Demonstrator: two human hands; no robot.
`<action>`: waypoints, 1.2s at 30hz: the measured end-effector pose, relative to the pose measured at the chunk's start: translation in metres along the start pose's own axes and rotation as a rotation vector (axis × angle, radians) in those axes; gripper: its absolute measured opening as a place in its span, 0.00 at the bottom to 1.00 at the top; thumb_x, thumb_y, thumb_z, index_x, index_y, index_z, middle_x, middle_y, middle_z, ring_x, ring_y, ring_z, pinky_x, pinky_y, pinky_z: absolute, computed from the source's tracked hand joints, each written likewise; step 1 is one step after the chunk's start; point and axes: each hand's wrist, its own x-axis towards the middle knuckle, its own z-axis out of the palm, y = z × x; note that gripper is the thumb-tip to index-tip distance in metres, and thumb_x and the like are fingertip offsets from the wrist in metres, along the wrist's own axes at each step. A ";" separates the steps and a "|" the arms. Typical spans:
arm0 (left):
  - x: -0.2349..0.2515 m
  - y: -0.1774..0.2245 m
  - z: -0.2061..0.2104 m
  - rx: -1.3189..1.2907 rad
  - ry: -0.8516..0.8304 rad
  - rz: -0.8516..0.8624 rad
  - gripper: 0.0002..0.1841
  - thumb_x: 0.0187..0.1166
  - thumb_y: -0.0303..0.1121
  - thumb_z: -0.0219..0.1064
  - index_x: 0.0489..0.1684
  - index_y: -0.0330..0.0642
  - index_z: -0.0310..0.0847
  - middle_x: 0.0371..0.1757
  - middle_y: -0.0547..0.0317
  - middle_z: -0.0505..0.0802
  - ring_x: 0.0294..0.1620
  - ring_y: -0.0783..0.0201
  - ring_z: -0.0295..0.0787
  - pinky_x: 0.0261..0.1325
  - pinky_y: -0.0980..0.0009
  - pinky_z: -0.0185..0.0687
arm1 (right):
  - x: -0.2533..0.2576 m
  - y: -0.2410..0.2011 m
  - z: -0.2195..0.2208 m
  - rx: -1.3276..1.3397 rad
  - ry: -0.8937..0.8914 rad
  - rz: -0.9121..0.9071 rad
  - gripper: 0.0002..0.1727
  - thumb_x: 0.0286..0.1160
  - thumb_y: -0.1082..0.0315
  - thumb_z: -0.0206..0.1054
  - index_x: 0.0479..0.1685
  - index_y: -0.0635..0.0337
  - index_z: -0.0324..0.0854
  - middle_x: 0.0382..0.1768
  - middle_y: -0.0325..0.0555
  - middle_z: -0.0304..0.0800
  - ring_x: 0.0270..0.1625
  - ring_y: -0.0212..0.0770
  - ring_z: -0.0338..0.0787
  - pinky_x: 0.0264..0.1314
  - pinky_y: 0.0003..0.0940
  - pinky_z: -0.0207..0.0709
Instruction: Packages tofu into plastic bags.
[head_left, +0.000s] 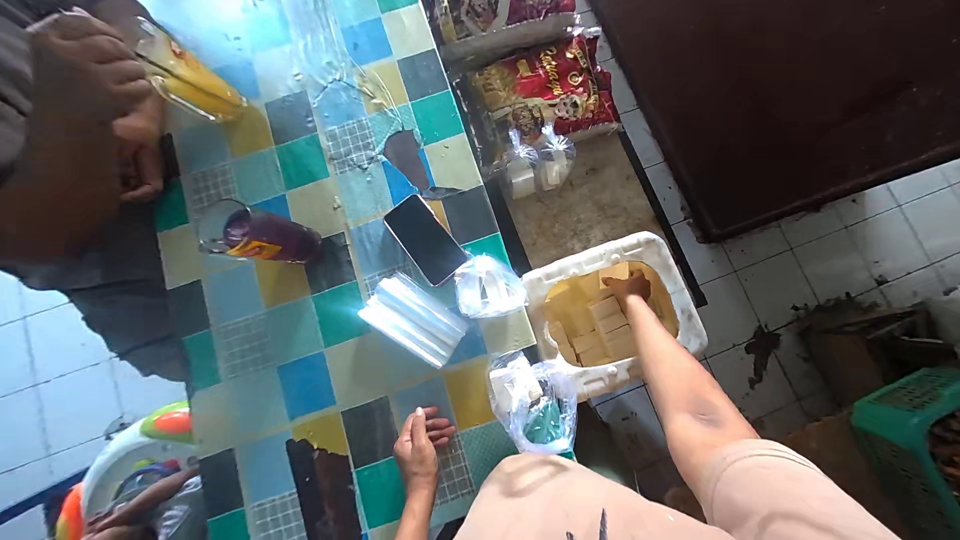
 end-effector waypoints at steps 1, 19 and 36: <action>0.000 0.000 0.000 0.000 -0.001 -0.001 0.23 0.94 0.35 0.41 0.51 0.26 0.81 0.25 0.60 0.92 0.21 0.72 0.91 0.28 0.77 0.89 | 0.002 -0.001 -0.003 -0.023 -0.040 -0.010 0.44 0.72 0.57 0.79 0.83 0.73 0.64 0.79 0.75 0.71 0.84 0.68 0.70 0.84 0.63 0.62; 0.001 0.004 -0.006 -0.042 -0.071 -0.061 0.22 0.96 0.34 0.40 0.53 0.26 0.80 0.27 0.57 0.93 0.24 0.69 0.93 0.30 0.75 0.90 | 0.025 -0.011 -0.016 -0.118 -0.190 -0.077 0.40 0.69 0.63 0.81 0.79 0.75 0.69 0.78 0.75 0.72 0.84 0.67 0.71 0.85 0.62 0.62; -0.031 0.098 0.028 -0.116 -0.526 0.268 0.19 0.90 0.30 0.42 0.49 0.30 0.81 0.34 0.64 0.93 0.32 0.73 0.90 0.41 0.75 0.88 | -0.083 0.029 -0.041 0.885 -0.698 -0.005 0.17 0.88 0.69 0.58 0.73 0.54 0.69 0.54 0.48 0.87 0.53 0.45 0.92 0.56 0.43 0.89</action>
